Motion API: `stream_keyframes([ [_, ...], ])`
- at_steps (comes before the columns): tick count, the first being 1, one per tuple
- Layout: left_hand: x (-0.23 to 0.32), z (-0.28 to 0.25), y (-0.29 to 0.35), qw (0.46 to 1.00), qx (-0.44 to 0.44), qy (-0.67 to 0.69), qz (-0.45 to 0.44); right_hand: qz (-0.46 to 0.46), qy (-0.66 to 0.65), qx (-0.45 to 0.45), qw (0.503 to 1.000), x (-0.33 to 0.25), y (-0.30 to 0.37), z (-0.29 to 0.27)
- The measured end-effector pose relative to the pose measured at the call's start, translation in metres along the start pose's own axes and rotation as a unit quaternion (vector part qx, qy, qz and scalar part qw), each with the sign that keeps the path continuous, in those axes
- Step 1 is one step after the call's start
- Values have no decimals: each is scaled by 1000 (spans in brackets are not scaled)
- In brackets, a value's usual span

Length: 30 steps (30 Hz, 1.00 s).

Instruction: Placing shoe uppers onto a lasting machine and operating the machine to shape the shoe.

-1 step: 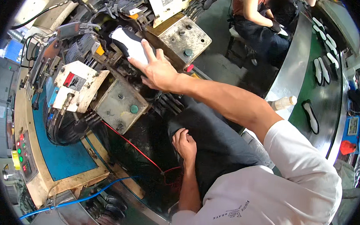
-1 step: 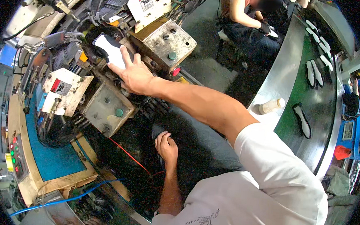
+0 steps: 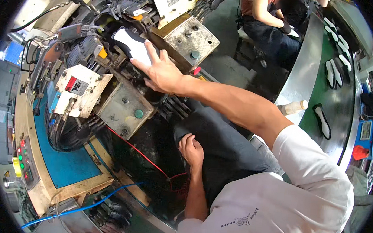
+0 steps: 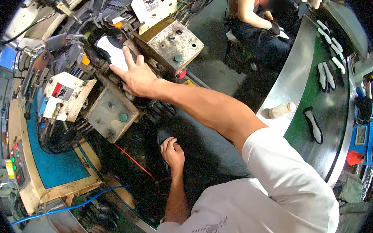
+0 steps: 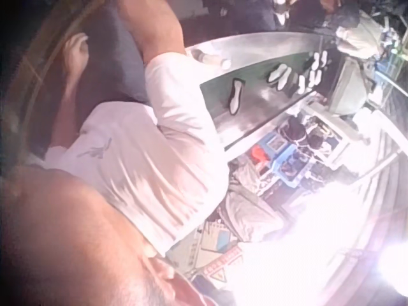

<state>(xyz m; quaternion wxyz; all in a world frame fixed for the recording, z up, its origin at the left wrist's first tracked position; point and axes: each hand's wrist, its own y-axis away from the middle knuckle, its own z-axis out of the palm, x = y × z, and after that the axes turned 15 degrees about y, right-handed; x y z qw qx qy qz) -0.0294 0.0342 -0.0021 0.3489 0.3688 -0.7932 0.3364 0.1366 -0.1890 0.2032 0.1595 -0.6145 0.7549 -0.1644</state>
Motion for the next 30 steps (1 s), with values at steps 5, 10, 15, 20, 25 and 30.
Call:
stream_keyframes([
  [5,-7,3,0,999,-11,-1,-33,21,-37,-26,999,0,-65,9],
  [10,-10,5,-3,999,0,-12,-30,16,-40,-34,998,6,-127,20],
  [15,-19,3,-5,999,10,-15,-31,14,-41,-30,999,-3,-155,16],
  [20,-22,2,-9,1000,11,-8,11,24,-58,-24,998,-11,-157,0],
  [25,-22,7,-11,999,9,18,31,46,-50,-26,997,-22,-165,-12],
  [30,-21,11,-6,999,3,14,32,59,-53,-10,997,-21,-168,-9],
])
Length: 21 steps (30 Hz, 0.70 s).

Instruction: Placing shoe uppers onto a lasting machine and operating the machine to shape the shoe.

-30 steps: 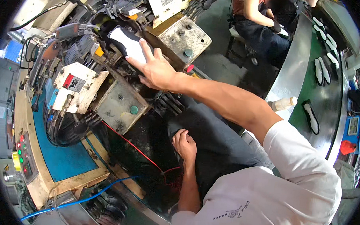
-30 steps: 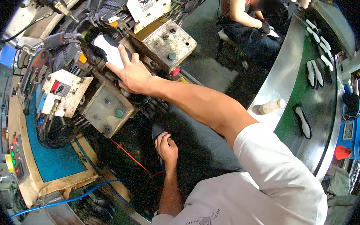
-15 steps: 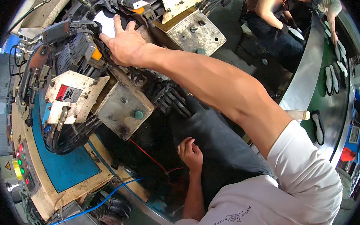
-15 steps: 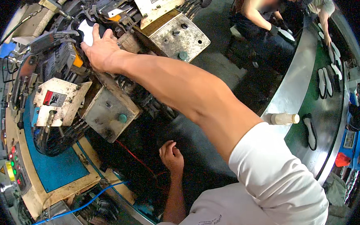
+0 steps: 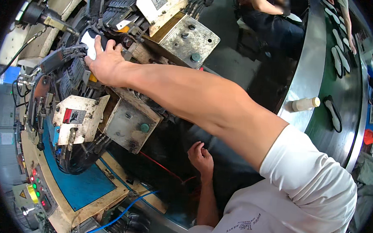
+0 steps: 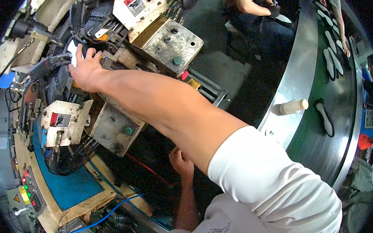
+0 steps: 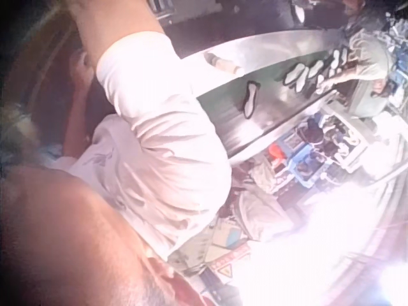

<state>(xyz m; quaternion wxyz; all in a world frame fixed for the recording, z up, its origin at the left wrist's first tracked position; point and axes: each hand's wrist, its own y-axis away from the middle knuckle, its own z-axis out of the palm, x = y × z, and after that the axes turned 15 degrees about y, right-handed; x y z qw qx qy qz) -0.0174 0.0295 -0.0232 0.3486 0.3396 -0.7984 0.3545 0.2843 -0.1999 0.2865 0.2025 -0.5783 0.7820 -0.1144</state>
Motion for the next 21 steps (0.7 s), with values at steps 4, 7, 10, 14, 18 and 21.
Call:
stream_keyframes([
  [4,-1,-3,2,1000,-6,-23,11,-56,-39,104,992,7,33,14],
  [7,7,-3,-3,1000,-2,12,-17,-102,-72,122,985,28,113,27],
  [10,16,-2,-5,1000,-15,14,-19,-70,-77,65,992,61,231,84],
  [14,18,-4,0,999,-29,10,-36,-32,63,-288,955,101,400,129],
  [18,23,-3,-6,992,-78,82,-59,39,5,-150,988,118,422,123],
  [21,0,-46,-34,980,-48,123,-147,50,-21,-194,980,121,410,119],
])
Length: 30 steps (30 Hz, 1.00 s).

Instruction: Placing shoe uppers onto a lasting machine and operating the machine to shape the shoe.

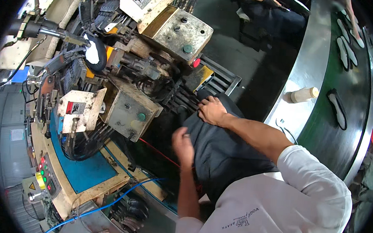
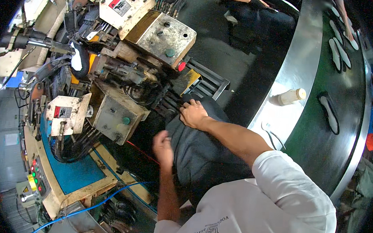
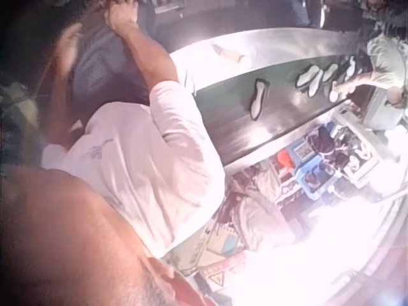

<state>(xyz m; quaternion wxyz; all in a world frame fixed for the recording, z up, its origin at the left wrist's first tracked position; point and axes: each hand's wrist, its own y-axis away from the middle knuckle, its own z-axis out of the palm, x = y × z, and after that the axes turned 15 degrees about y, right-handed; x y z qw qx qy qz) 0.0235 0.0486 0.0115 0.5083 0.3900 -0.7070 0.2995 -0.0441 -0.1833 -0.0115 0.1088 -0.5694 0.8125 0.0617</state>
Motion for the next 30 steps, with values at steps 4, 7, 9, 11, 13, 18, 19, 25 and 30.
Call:
stream_keyframes([
  [4,70,-99,-73,929,129,-254,238,21,1,-40,999,22,0,0],
  [7,116,-179,-117,829,225,-424,288,30,-10,-60,998,28,-5,-3],
  [9,125,-229,-141,781,256,-515,243,32,-16,-72,997,21,-11,-5],
  [11,118,-273,-149,749,245,-574,222,19,-21,-66,997,10,-16,-2],
  [13,119,-262,-163,729,221,-613,209,37,-25,-57,997,17,-14,1],
  [18,110,-273,-171,774,276,-558,120,33,-10,-81,996,22,-17,1],
  [19,109,-271,-174,782,281,-545,111,37,-10,-86,996,22,-18,1],
  [25,91,-296,-187,874,390,-261,126,28,-13,-79,996,13,-26,-1],
  [30,85,-279,-193,883,401,-222,103,37,-11,-78,996,18,-22,0],
])
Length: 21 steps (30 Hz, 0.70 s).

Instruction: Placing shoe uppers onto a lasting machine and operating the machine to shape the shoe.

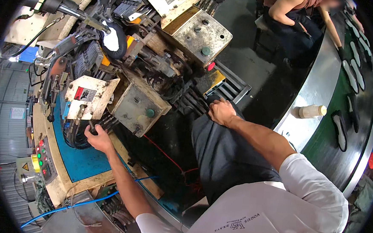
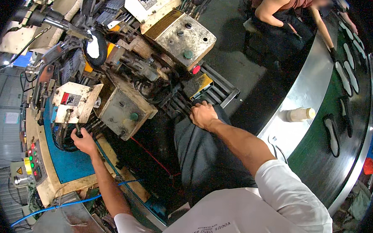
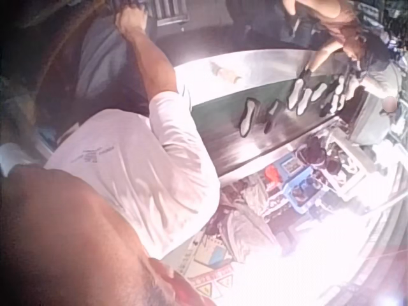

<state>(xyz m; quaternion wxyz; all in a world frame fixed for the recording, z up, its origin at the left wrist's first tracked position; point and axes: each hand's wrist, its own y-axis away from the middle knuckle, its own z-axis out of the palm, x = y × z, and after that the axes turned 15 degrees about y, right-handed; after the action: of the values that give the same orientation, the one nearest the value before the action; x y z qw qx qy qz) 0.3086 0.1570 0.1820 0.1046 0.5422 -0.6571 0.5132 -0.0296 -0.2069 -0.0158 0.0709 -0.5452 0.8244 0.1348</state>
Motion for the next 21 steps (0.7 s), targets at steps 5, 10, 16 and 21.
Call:
stream_keyframes([
  [5,6,-3,3,997,22,-68,18,-2,9,8,1000,-3,0,2],
  [10,21,4,14,992,37,-120,12,0,18,-3,1000,1,-4,4],
  [16,19,7,15,990,51,-133,11,2,20,-1,1000,-4,-2,-1],
  [21,18,13,18,989,85,-117,17,-4,25,-9,1000,-9,-4,-2],
])
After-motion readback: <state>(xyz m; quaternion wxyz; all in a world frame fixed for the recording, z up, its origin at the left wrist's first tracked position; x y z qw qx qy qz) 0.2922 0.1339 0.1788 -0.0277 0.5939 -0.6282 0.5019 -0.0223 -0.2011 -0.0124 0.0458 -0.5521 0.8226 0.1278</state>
